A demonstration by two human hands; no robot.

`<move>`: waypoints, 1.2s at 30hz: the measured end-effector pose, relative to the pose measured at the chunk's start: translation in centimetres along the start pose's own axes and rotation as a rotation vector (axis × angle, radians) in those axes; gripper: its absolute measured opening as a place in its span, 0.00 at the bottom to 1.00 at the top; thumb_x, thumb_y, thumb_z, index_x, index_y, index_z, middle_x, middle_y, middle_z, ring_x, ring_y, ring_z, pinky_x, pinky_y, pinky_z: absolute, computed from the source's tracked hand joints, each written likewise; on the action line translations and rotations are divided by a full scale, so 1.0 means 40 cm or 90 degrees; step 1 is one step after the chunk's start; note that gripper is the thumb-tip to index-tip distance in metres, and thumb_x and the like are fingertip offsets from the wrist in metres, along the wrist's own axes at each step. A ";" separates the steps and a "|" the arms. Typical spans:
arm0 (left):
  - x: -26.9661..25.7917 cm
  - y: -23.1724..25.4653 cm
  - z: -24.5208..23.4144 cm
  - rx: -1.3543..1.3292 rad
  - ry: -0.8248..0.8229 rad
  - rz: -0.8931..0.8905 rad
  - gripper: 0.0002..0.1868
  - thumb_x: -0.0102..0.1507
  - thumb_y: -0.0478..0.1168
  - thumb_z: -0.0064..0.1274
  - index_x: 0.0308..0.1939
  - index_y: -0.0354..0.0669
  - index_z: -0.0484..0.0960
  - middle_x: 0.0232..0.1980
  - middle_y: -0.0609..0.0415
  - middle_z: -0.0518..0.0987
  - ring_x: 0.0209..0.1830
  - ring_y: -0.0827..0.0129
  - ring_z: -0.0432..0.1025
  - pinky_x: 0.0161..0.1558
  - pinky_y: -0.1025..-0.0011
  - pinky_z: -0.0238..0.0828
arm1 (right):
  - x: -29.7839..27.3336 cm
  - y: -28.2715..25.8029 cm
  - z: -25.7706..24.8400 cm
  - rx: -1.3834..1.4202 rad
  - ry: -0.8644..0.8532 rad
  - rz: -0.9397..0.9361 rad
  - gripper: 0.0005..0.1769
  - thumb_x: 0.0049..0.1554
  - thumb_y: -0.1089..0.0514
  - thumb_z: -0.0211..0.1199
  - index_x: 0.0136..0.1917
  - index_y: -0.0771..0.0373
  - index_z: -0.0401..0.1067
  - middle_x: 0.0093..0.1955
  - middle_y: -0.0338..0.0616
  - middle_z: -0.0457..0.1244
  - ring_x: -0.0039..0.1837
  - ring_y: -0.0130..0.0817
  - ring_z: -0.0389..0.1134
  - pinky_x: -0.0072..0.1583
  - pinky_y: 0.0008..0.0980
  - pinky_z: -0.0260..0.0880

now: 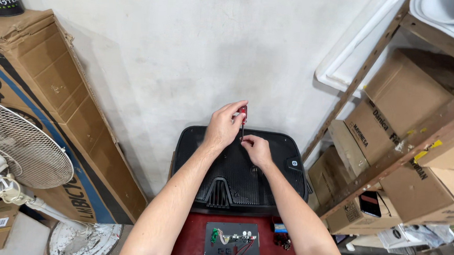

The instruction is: The person uses a red-handled screwdriver to remove screws from the top cover of a black Panasonic device placed on a red workbench. The person systematically unscrews multiple fasteners around the perimeter of the device's top surface.

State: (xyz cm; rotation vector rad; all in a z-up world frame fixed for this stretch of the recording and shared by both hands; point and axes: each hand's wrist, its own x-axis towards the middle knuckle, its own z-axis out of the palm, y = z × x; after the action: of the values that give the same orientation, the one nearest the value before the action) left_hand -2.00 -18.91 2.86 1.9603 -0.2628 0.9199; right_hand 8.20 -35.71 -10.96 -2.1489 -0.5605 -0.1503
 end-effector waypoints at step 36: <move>0.161 -0.330 0.175 0.057 -0.058 -0.073 0.21 0.72 0.32 0.60 0.69 0.49 0.88 0.57 0.44 0.88 0.59 0.49 0.84 0.58 0.58 0.88 | 0.278 0.259 0.191 -0.087 -0.096 0.019 0.11 0.65 0.51 0.72 0.59 0.50 0.89 0.54 0.44 0.79 0.62 0.53 0.78 0.63 0.50 0.79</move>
State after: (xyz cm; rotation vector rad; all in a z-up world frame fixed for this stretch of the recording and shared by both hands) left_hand 12.78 -16.25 -3.37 2.0806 -0.1607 0.7815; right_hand 21.98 -31.15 -19.81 -2.3144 -0.6191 -0.0091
